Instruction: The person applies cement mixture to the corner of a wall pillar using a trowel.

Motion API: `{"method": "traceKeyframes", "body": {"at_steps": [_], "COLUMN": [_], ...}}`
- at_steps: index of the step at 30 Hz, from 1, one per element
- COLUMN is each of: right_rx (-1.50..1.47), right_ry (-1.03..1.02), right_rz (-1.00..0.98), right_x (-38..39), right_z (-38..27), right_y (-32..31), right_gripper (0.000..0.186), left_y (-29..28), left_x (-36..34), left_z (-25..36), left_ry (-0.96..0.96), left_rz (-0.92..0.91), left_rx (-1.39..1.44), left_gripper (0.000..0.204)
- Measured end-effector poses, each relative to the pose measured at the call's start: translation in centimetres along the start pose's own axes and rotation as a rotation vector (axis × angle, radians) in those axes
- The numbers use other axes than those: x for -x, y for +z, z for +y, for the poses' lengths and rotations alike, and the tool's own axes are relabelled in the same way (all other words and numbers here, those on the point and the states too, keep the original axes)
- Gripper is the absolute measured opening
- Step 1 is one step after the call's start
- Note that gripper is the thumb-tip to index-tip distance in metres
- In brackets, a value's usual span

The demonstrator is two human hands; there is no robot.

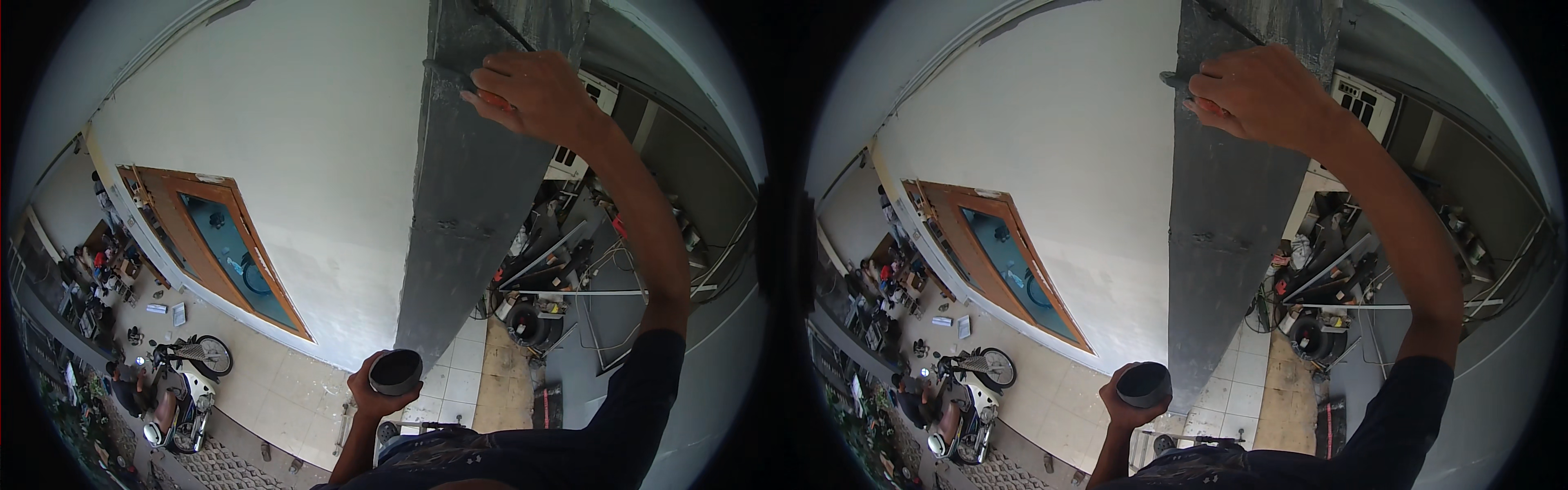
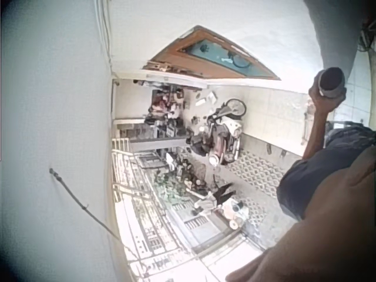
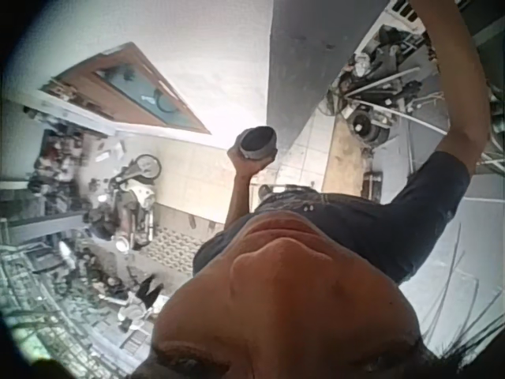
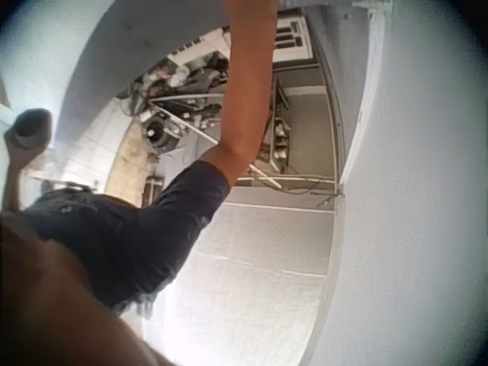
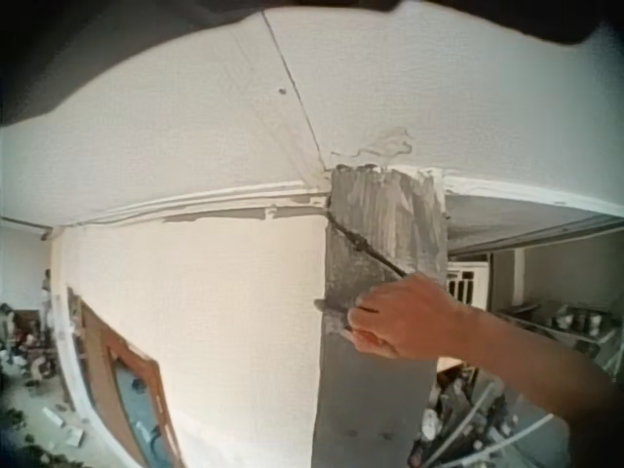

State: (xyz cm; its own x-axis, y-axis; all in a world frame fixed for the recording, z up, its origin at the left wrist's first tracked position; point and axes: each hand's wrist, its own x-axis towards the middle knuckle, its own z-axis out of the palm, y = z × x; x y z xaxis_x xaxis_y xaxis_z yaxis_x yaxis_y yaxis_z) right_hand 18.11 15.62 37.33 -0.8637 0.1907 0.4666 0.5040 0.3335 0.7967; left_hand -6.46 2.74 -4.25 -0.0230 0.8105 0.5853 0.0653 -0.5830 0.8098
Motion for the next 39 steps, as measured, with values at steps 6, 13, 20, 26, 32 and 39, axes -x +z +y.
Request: {"method": "traceKeyframes", "body": {"at_steps": [6, 13, 20, 26, 32, 39], "right_rx": [0.053, 0.374, 0.425, 0.245, 0.403, 0.321], "right_ry": [0.009, -0.018, 0.007, -0.059, -0.002, -0.143], "right_rz": [-0.024, 0.059, -0.067, -0.215, -0.024, -0.222], "right_x": [0.8, 1.8, 0.7, 0.2, -3.0, 0.7], "right_z": [1.0, 4.0, 1.0, -0.3, 3.4, -2.4], "right_y": [-0.5, -0.6, 2.0, 0.2, -0.2, 2.0], "right_gripper": [0.020, 0.015, 0.014, 0.013, 0.010, 0.008], "left_y": [0.1, 0.2, 0.7, -0.4, -0.8, -0.6], "left_x": [0.0, -1.2, -1.6, -1.0, -1.0, 0.1], "left_z": [-0.6, -1.1, -1.0, -0.9, -1.4, -2.0], "left_ry": [-0.017, -0.024, -0.043, -0.062, -0.045, -0.092], "left_rz": [0.015, -0.034, -0.042, -0.022, -0.040, -0.026], "left_rx": [-0.001, -0.026, -0.023, -0.021, -0.080, -0.038], "left_gripper": [0.078, 0.076, 0.076, 0.077, 0.077, 0.078]}}
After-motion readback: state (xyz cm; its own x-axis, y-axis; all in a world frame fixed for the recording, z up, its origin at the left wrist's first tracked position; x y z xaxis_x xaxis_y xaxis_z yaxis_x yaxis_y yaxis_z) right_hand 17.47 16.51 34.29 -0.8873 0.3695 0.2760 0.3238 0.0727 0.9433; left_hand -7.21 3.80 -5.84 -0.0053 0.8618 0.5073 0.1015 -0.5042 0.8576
